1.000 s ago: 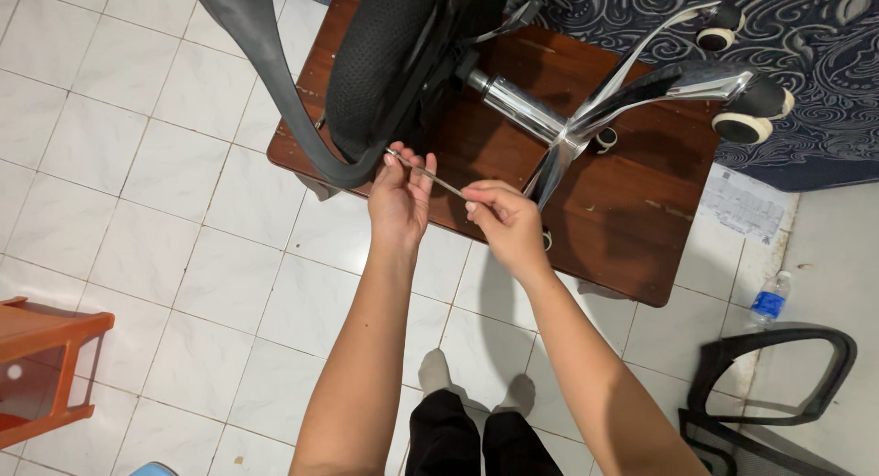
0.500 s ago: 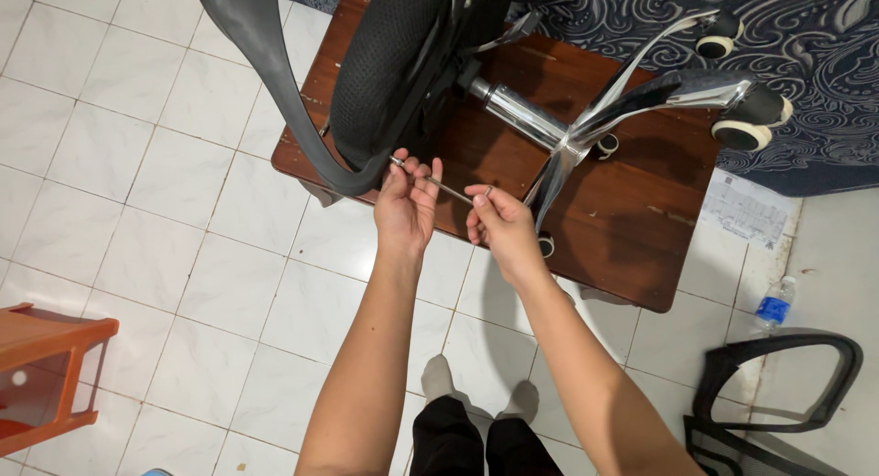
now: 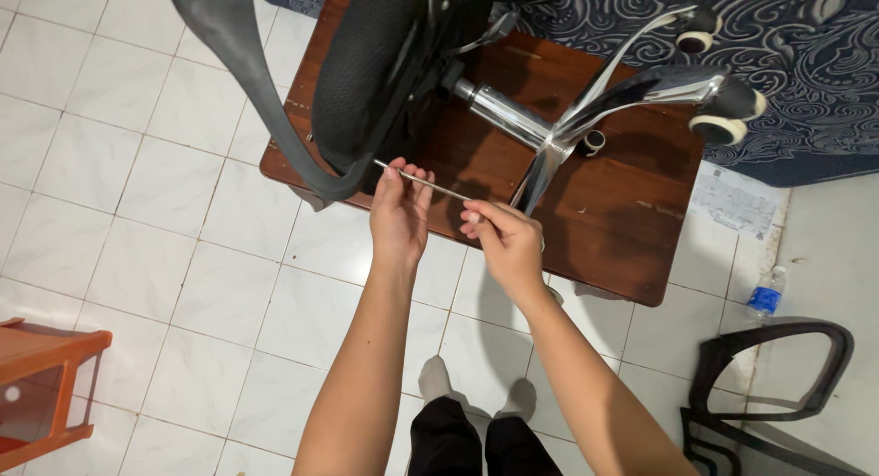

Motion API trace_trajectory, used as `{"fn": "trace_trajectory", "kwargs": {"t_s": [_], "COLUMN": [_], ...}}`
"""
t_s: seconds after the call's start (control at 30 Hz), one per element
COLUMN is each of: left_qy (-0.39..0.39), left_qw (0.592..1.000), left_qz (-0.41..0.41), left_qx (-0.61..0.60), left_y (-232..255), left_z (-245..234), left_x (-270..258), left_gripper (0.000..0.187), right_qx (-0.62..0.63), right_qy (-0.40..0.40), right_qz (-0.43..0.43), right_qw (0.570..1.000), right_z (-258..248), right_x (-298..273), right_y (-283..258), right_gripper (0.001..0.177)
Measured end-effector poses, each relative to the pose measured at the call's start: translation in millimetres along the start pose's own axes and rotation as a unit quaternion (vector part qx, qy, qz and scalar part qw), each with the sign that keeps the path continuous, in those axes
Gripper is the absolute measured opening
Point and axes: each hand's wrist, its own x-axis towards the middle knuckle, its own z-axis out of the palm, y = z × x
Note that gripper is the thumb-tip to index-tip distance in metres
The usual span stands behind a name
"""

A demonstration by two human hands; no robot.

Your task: The person disassembles an office chair by removing the backrest and seat using an Allen key, then reassembles the chair by reattaching the backrest and seat to the base and tightening the screws.

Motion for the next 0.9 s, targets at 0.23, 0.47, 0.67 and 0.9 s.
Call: {"fn": "trace_trajectory", "kwargs": {"t_s": [0.23,0.47,0.67,0.9], "left_qy": [-0.046,-0.113,-0.193,-0.245], "left_qw": [0.996,0.982,0.906,0.82], "left_qz": [-0.018,-0.056,-0.106,-0.114], "left_qx": [0.075,0.138,0.36,0.504], "left_y": [-11,-48,-108,-238], "left_z": [17,74,140,155], "left_x": [-9,-37,-86,-140], "left_gripper": [0.028,0.021,0.014,0.014], "right_qx": [0.058,0.055,0.122,0.2], "right_qy": [0.042,0.122,0.198,0.324], "right_qz": [0.046,0.12,0.143,0.18], "right_qw": [0.996,0.984,0.962,0.907], "right_z": [-67,-174,-256,-331], "right_x": [-13,-42,-92,-154], "right_y": [11,29,49,100], "right_gripper": [0.016,0.019,0.019,0.019]}}
